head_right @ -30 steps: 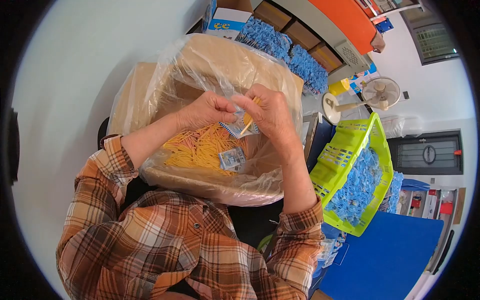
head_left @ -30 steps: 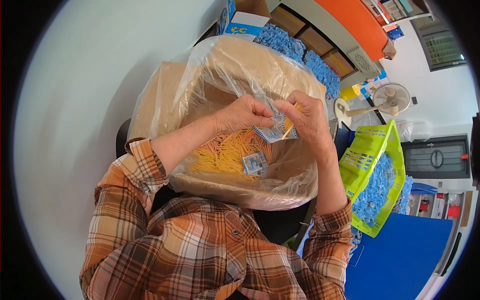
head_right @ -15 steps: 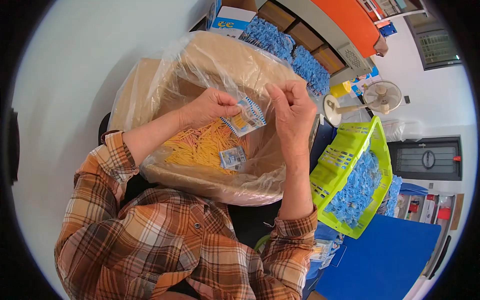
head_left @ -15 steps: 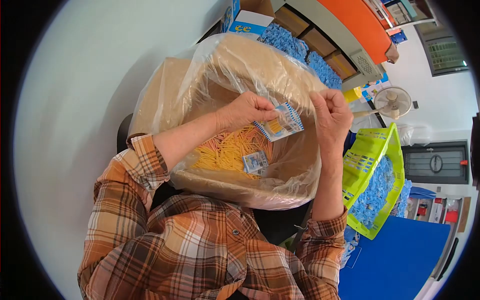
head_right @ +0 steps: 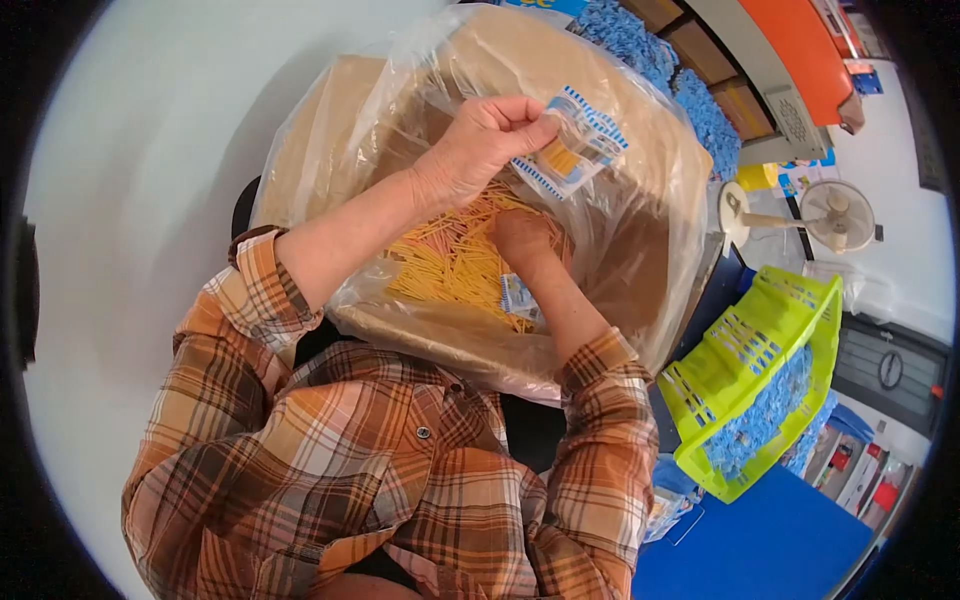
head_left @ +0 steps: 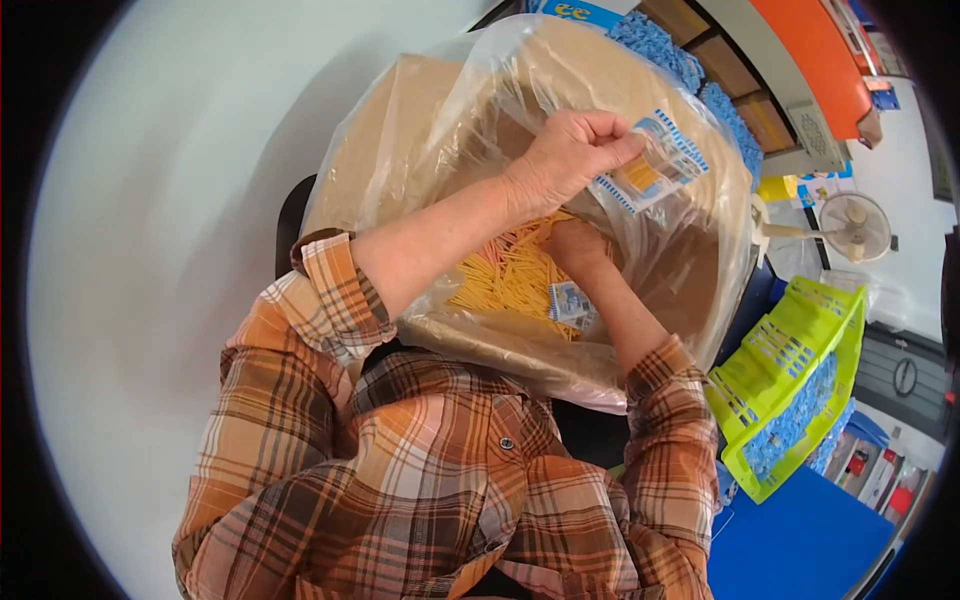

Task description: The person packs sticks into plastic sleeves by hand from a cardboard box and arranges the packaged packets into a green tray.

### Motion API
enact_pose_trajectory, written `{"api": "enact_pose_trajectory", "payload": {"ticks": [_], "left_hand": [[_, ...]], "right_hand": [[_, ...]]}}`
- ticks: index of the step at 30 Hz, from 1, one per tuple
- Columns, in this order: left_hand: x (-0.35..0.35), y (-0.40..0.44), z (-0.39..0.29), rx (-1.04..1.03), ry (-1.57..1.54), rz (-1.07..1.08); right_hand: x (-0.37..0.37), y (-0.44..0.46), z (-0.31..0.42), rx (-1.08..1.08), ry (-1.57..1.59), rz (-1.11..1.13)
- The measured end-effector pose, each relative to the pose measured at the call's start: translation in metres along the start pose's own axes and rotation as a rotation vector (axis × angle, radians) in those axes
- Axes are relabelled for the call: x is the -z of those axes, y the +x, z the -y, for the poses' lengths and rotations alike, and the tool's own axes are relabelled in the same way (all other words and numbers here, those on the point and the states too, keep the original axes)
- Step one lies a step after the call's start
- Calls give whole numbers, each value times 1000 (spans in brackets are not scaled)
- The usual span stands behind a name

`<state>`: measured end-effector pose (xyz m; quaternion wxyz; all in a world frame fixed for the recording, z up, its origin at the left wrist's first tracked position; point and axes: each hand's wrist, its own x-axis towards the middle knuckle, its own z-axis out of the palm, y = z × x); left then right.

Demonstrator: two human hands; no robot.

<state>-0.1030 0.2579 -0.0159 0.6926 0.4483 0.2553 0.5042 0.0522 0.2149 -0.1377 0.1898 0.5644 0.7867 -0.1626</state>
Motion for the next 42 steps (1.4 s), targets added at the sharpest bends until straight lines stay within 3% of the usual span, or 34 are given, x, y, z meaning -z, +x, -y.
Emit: {"api": "enact_pose_trajectory", "payload": {"ticks": [3, 8, 15, 18, 21, 24, 27, 35, 42], "left_hand": [[0, 1, -1, 19, -11, -6], [-7, 0, -7, 42, -63, 19], [-12, -5, -10, 37, 54, 14], [-13, -6, -9, 35, 68, 47], [-12, -11, -8, 55, 142, 156], [-16, -15, -3, 58, 142, 262], [-28, -24, -5, 23, 133, 295], [-53, -33, -5, 105, 178, 437], [-71, -45, 0, 210, 43, 458]], "right_hand": [[-38, 27, -5, -122, 96, 36], [-45, 22, -18, -31, 374, -74], [82, -76, -13, 38, 723, 42], [133, -145, -2, -13, 1070, -283], [166, -180, 4, 140, 1246, -859], [183, -190, 11, 193, 1251, -1114], [177, -194, 14, 240, 1300, -1108], [144, -206, 8, 105, 1324, -1024], [145, -235, 8, 37, 1171, -1090]]}}
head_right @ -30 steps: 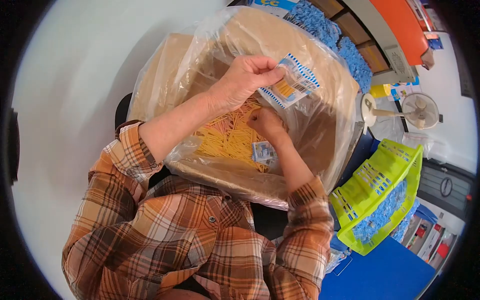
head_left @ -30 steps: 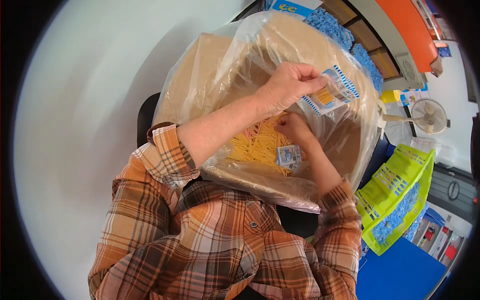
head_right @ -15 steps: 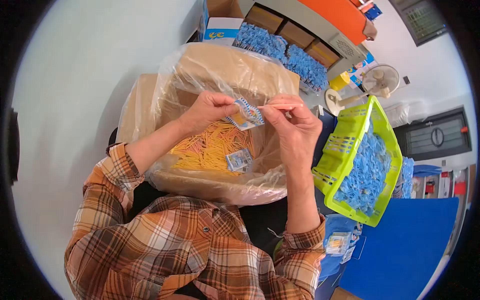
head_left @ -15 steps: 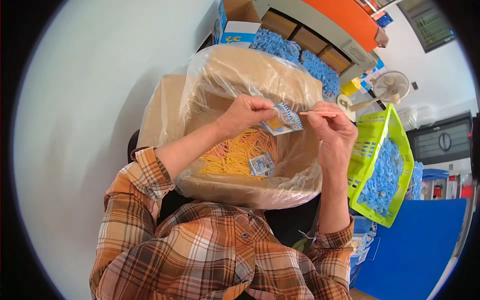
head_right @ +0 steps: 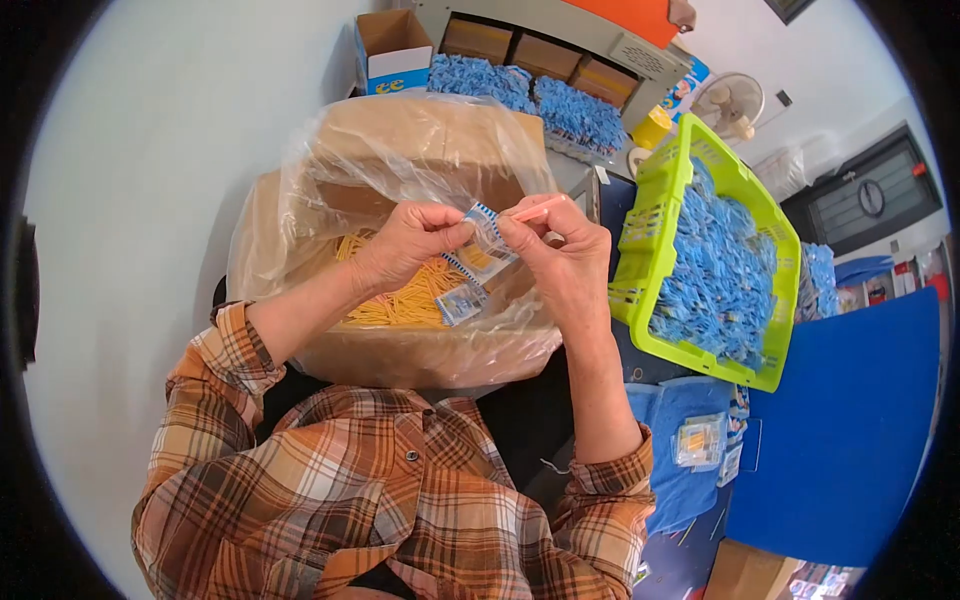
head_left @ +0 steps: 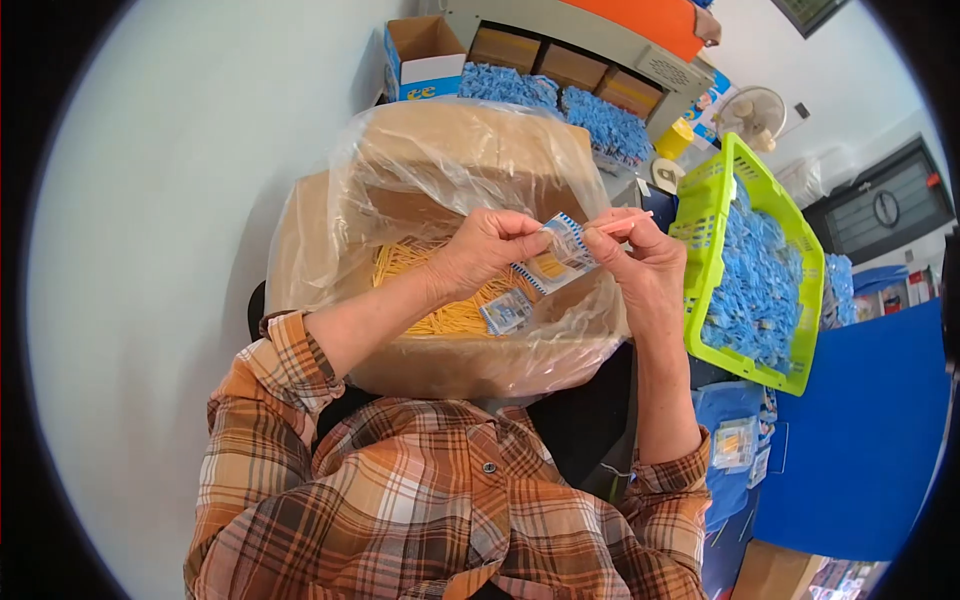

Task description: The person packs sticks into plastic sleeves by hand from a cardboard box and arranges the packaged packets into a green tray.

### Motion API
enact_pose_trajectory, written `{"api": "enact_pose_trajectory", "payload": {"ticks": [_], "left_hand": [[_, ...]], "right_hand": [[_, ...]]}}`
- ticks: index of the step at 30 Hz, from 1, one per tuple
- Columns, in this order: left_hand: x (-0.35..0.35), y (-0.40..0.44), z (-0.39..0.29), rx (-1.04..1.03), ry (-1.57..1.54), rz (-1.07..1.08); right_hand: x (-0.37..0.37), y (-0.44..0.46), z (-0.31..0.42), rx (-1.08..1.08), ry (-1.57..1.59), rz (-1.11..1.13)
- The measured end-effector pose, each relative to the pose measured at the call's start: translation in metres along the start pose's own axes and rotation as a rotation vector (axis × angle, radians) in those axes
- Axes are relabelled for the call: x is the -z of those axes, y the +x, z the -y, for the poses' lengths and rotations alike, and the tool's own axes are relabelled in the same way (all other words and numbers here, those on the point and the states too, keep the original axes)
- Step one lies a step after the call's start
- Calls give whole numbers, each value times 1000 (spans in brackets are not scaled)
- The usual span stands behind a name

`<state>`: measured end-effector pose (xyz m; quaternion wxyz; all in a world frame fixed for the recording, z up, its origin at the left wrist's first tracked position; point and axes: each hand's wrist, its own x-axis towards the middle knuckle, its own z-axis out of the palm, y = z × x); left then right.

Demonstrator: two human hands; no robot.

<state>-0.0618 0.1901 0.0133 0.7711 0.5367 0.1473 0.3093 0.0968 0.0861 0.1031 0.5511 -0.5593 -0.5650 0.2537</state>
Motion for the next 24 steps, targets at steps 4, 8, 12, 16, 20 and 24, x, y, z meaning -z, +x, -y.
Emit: {"api": "enact_pose_trajectory", "payload": {"ticks": [4, 8, 12, 16, 20, 24], "left_hand": [[-12, 0, 4, 18, -6, 25], [-24, 1, 5, 13, 18, 68], [-31, 5, 10, 50, -29, 86], [-40, 6, 9, 59, -136, 106], [-45, 10, 12, 72, -183, 104], [-56, 2, -13, 133, -197, 210]], "right_hand": [[14, -10, 6, -30, -81, 39], [23, -17, 8, -11, -91, 26], [34, -21, 9, -41, -175, 24], [36, -24, 25, -164, -35, -46], [33, -29, 16, -144, -210, -52], [37, -37, 19, -94, -208, -150]]}}
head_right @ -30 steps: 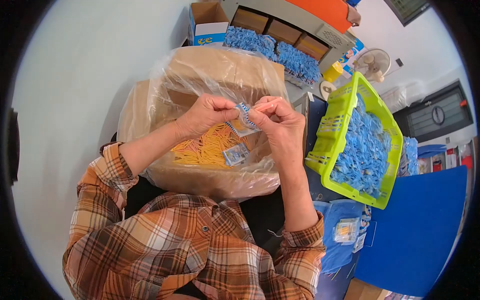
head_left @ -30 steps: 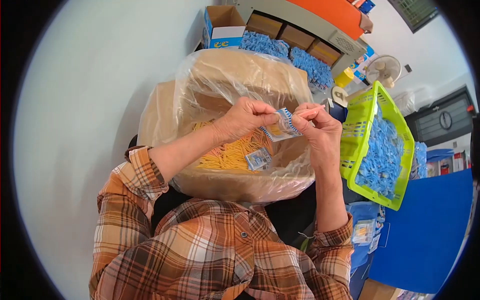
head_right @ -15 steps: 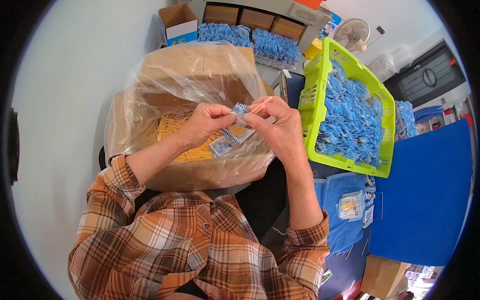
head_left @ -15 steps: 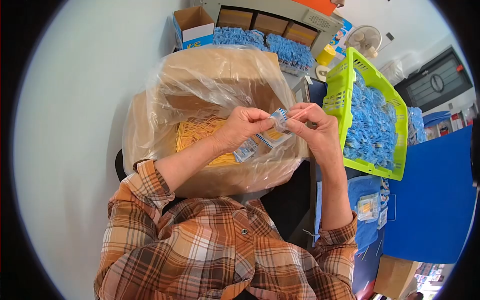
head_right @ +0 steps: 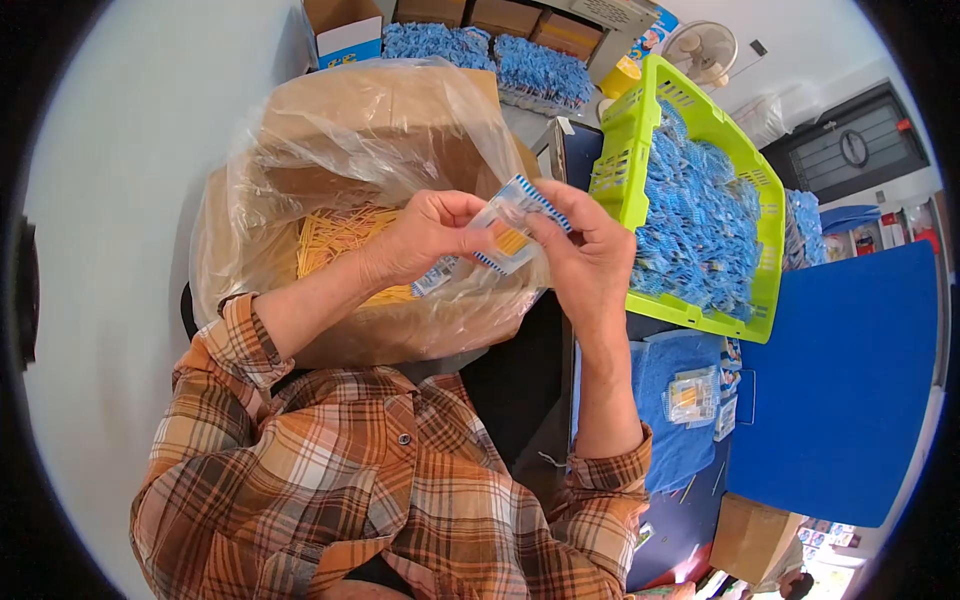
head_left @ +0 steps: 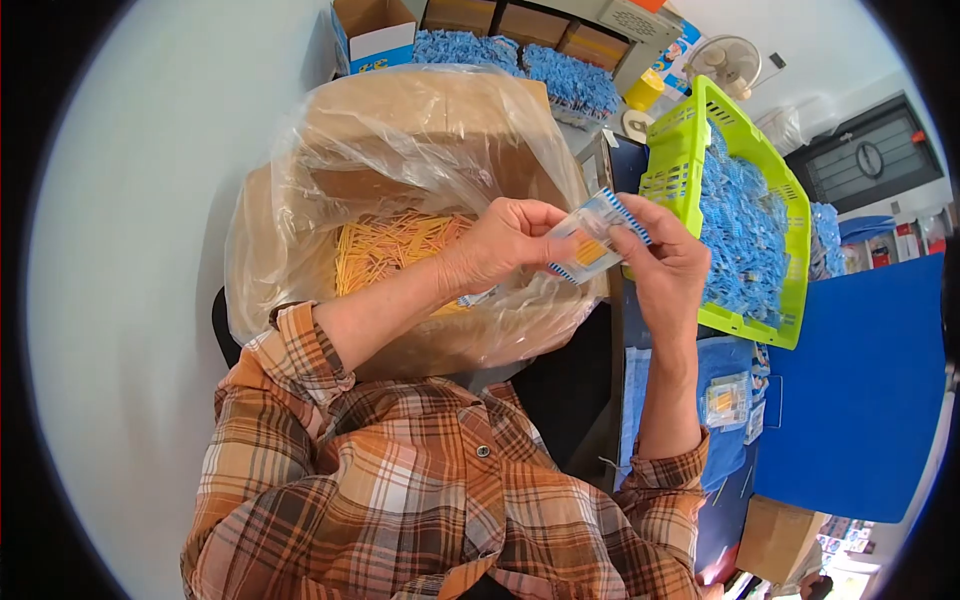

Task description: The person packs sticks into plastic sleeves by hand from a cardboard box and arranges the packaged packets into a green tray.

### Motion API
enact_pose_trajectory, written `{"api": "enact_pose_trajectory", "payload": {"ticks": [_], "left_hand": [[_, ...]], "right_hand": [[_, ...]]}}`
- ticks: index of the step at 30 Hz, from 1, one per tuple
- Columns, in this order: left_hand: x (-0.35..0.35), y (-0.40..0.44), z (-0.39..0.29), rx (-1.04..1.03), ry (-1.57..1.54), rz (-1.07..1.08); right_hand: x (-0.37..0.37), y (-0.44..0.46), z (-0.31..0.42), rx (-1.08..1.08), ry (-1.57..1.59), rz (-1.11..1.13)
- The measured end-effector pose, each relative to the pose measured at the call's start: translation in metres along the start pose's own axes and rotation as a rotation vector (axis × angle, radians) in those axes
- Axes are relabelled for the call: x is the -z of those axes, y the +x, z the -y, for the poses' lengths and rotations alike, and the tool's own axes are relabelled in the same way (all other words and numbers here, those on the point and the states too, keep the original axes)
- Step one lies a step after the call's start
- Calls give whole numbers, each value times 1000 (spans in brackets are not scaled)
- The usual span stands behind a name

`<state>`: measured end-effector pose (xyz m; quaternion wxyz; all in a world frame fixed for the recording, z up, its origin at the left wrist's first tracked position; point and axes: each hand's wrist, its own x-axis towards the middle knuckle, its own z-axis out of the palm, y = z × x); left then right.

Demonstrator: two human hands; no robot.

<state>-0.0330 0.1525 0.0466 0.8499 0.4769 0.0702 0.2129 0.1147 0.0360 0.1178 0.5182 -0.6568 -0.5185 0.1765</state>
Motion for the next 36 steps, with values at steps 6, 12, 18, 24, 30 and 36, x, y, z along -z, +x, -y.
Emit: {"api": "enact_pose_trajectory", "payload": {"ticks": [6, 12, 18, 24, 30, 36], "left_hand": [[-14, 3, 15, 21, 393, 37], [-9, -1, 23, 123, 689, 37], [53, 25, 26, 129, 805, 35], [187, 26, 62, 73, 1521, 50], [171, 15, 99, 399, 1643, 34], [148, 13, 141, 458, 1536, -145]], "right_hand": [[9, -44, -11, -108, -60, -139], [131, -156, -71, -331, -155, -354], [298, -225, -168, -424, -789, -559], [243, -206, -136, 15, -1429, -583], [157, -192, -108, 34, -1263, -308], [108, -167, -66, 27, -1195, -120]]}}
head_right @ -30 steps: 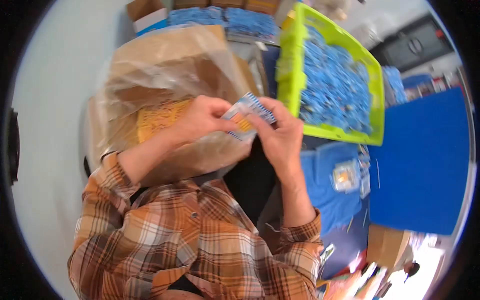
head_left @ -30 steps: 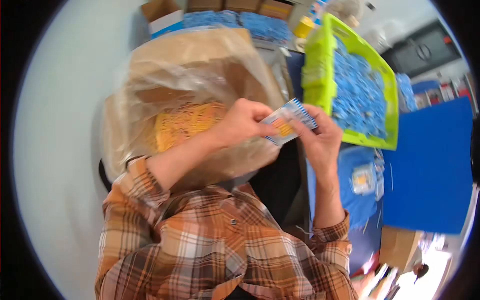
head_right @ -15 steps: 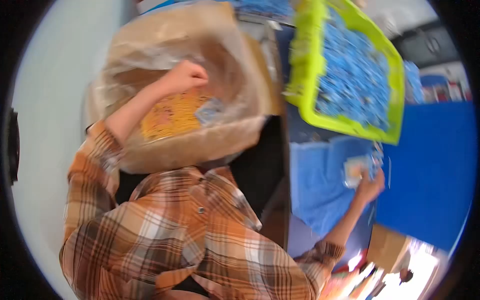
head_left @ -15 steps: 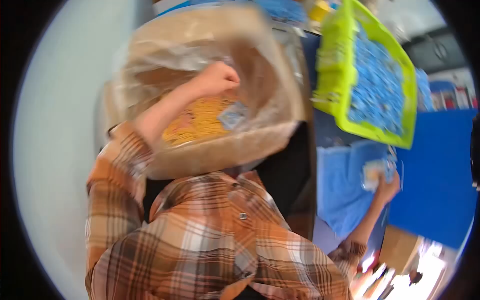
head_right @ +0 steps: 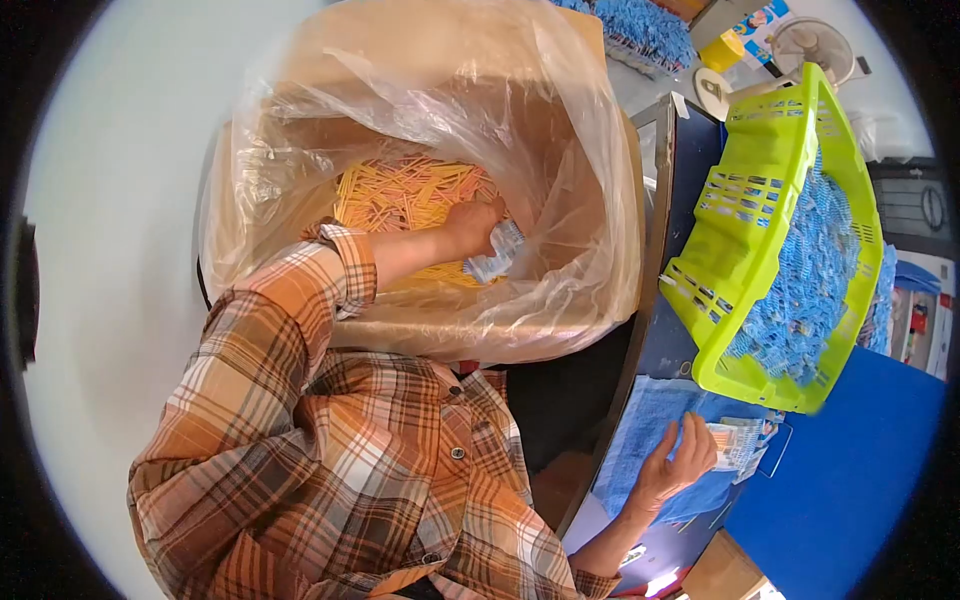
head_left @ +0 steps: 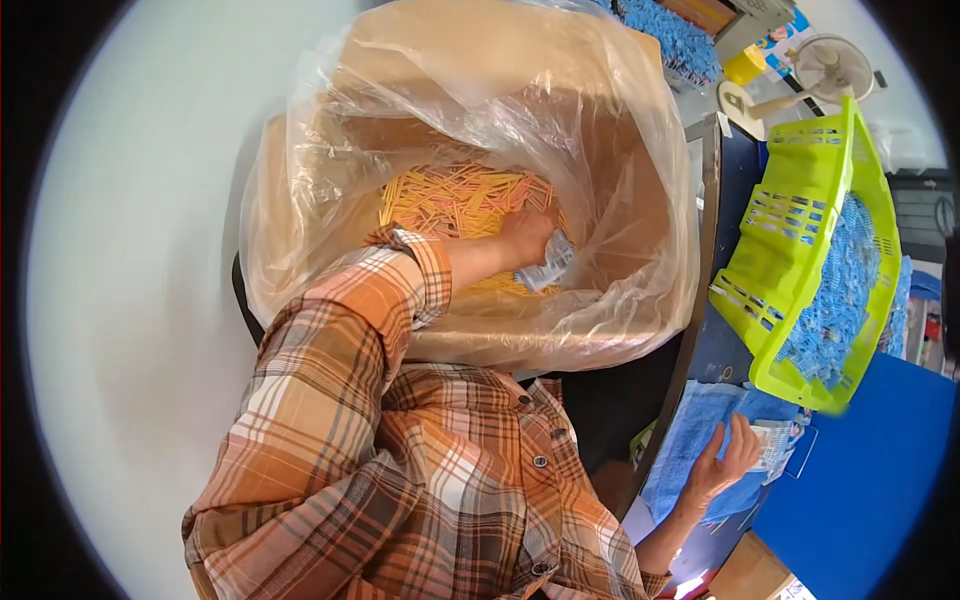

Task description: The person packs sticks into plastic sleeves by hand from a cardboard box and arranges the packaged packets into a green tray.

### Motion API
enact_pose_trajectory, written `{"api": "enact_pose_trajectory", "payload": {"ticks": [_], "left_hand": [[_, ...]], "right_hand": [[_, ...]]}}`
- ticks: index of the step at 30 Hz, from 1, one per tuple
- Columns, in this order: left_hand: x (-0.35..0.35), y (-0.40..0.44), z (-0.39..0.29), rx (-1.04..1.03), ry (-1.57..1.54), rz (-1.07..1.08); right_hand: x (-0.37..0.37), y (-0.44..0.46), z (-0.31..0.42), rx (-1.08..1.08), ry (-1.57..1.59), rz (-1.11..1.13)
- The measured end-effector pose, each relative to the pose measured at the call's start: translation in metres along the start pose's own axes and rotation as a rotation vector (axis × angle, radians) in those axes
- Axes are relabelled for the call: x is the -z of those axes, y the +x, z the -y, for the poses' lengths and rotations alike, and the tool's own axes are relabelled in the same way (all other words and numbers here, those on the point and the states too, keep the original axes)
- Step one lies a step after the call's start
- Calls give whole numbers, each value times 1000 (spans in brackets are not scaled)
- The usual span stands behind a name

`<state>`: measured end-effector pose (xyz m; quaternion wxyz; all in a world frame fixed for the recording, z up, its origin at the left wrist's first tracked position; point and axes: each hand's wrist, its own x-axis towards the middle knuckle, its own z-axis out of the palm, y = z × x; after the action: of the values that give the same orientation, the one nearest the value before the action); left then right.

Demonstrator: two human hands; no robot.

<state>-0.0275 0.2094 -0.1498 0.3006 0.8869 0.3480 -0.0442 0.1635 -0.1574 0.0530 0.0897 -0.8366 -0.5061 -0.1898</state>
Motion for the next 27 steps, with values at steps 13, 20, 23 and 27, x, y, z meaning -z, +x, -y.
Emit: {"api": "enact_pose_trajectory", "payload": {"ticks": [13, 20, 23, 27], "left_hand": [[3, -15, 11, -9, -148, -177], [56, -34, -10, -6, -3, -152], [86, -50, -26, -224, -355, -161], [137, -62, -22, -356, -616, -134]], "right_hand": [[7, 15, 41, 87, 272, 9], [-9, 81, 126, 330, 645, -53], [-30, 132, 169, 342, 511, -127], [-68, 193, 203, 277, 599, 375]]}}
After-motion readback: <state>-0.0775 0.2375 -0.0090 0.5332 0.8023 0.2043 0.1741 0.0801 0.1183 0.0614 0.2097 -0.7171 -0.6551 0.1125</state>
